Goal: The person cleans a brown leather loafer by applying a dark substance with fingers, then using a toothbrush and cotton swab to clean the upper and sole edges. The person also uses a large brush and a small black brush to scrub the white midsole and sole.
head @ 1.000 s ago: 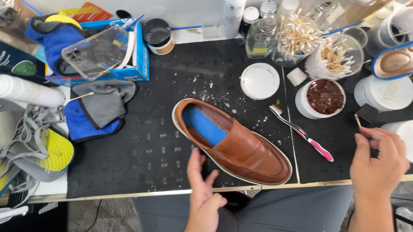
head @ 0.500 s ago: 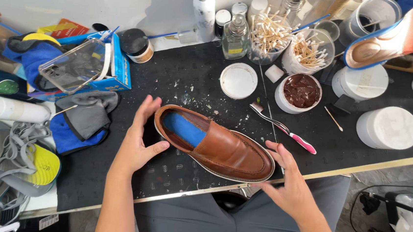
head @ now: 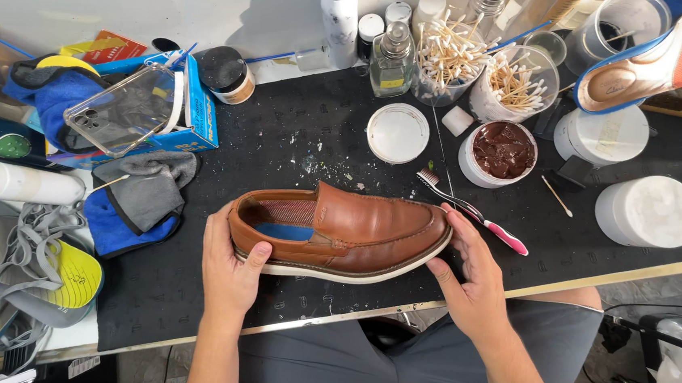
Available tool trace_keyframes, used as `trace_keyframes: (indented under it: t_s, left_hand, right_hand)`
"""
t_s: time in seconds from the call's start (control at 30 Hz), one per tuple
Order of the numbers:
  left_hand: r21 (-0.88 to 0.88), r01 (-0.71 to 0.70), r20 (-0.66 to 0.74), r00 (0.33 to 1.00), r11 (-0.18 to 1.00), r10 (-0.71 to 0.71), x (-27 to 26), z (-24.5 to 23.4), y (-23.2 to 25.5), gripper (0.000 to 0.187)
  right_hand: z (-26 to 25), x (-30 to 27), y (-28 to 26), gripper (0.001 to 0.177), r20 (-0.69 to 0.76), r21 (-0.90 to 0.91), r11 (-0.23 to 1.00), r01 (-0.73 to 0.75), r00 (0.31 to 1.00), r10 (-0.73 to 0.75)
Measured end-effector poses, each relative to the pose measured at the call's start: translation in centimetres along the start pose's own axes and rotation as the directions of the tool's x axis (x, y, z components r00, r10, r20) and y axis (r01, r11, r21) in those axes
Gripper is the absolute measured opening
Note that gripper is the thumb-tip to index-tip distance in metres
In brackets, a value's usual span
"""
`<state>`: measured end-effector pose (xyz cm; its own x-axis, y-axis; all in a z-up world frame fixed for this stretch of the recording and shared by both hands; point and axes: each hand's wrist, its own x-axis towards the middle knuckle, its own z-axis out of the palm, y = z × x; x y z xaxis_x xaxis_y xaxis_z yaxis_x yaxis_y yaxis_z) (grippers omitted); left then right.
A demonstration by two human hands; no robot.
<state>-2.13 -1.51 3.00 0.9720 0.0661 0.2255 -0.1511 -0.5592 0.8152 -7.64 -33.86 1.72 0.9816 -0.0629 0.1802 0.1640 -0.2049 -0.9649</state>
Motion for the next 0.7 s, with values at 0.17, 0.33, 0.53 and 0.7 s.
trace_keyframes:
  t_s: [0.17,0.33,0.53,0.7]
  left_hand:
    - [-0.175,-0.012,-0.051,0.999,0.984,0.003,-0.1,1.3,-0.4,0.083]
    - [-0.167,0.071,-0.060,0.995,0.983,-0.082,-0.4,1.3,-0.4,0.074]
    - [-0.088,0.097,-0.101,0.989,0.991,-0.106,-0.8,0.5,1.7,0.067]
    - [0.136,0.163,-0.160,0.977,0.977,-0.141,-1.5,-0.8,4.4,0.066]
  right_hand:
    - [0.8,0.8,-1.2,0.064,-0.050,-0.409,0.903,0.130,0.985,-0.164]
    - [2.9,0.2,-2.7,0.064,-0.061,-0.630,0.760,0.161,0.965,-0.255]
    - [4.3,0.5,-3.9,0.053,0.082,-0.568,0.769,0.293,0.950,-0.302]
    - [4.7,1.8,-3.6,0.053,0.107,-0.503,0.808,0.307,0.950,-0.295]
